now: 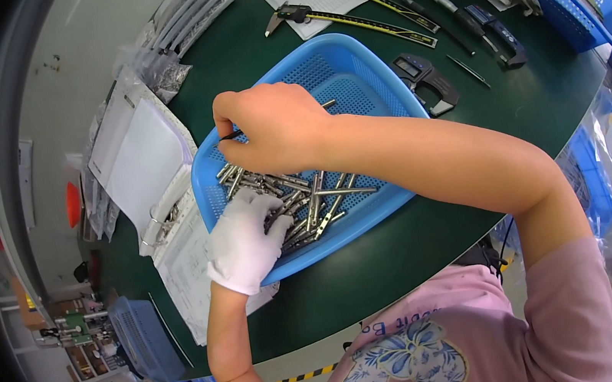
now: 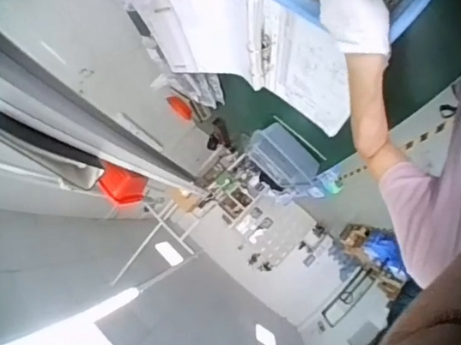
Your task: Inspecting and sorting small metal rods from a basket at a factory workbench.
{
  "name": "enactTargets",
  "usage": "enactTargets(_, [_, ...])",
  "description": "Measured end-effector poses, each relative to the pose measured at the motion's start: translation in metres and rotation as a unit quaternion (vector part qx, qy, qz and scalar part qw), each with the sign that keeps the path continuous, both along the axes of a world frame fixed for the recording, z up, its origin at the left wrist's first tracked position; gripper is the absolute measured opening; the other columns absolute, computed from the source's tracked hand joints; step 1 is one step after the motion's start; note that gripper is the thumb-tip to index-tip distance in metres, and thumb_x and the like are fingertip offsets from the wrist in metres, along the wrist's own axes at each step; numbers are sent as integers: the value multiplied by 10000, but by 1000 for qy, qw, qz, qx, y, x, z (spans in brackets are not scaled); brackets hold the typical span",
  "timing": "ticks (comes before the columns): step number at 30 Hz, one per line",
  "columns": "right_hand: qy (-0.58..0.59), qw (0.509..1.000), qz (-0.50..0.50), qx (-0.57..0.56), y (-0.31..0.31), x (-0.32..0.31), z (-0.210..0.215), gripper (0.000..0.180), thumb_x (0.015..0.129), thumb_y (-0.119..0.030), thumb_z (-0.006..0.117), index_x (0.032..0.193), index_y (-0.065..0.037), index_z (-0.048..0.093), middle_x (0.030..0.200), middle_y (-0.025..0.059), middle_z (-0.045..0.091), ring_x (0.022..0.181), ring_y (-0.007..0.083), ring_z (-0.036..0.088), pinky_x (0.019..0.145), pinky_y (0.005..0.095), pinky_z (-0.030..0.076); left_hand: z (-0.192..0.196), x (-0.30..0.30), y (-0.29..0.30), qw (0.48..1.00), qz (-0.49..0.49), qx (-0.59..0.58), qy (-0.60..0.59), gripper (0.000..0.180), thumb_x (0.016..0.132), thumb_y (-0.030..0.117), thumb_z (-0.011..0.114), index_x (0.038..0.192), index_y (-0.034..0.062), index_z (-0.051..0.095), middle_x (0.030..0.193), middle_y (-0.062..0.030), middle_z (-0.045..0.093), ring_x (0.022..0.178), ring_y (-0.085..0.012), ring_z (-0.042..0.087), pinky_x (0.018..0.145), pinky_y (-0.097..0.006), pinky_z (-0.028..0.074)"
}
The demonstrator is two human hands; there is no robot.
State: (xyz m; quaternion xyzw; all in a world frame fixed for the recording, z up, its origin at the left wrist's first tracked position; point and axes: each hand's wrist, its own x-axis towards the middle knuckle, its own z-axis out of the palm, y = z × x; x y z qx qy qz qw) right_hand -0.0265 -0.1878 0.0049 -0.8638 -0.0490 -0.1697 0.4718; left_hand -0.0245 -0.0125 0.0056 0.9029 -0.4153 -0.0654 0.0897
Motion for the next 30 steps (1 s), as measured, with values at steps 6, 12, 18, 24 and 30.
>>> enactTargets(6, [-19, 1000, 7, -21, -3, -1, 7, 179, 706, -170, 607, 837, -59, 556, 642, 93, 562, 588, 243, 565, 549, 345, 435, 3, 4, -4, 997, -29, 67, -26, 125, 721, 112, 617, 827, 48, 598, 830, -121, 564, 741, -298, 583, 653, -378, 478])
enactTargets(12, [-141, 990, -9, -5, 0, -3, 7, 136, 688, -85, 635, 811, -80, 579, 646, 52, 534, 537, 169, 520, 487, 286, 415, 6, 15, 9, 765, 155, -357, 512, 167, 841, 101, 575, 965, -9, 565, 864, -65, 604, 771, -137, 604, 622, -239, 493])
enactTargets(18, [-173, 982, 60, -53, 4, -9, 8, 115, 671, -93, 633, 775, -93, 583, 720, 34, 567, 597, 206, 572, 525, 318, 443, -5, 16, 15, 631, 148, -511, 565, 204, 872, 119, 541, 1026, -14, 545, 894, -89, 604, 831, -171, 619, 658, -218, 528])
enactTargets(24, [-163, 980, 79, -78, 3, -9, 8, 119, 648, -86, 628, 758, -94, 583, 711, 22, 580, 578, 206, 564, 525, 312, 444, -5, 19, 15, 588, 161, -552, 569, 229, 890, 144, 519, 1065, -4, 530, 928, -80, 601, 849, -160, 621, 667, -221, 529])
enactTargets(30, [-178, 970, 139, -92, 2, -6, 7, 133, 620, -85, 622, 748, -87, 586, 679, 21, 566, 551, 195, 556, 505, 309, 437, -11, 24, 21, 531, 155, -587, 591, 252, 906, 210, 503, 1069, 20, 529, 948, -69, 598, 871, -164, 621, 665, -210, 517])
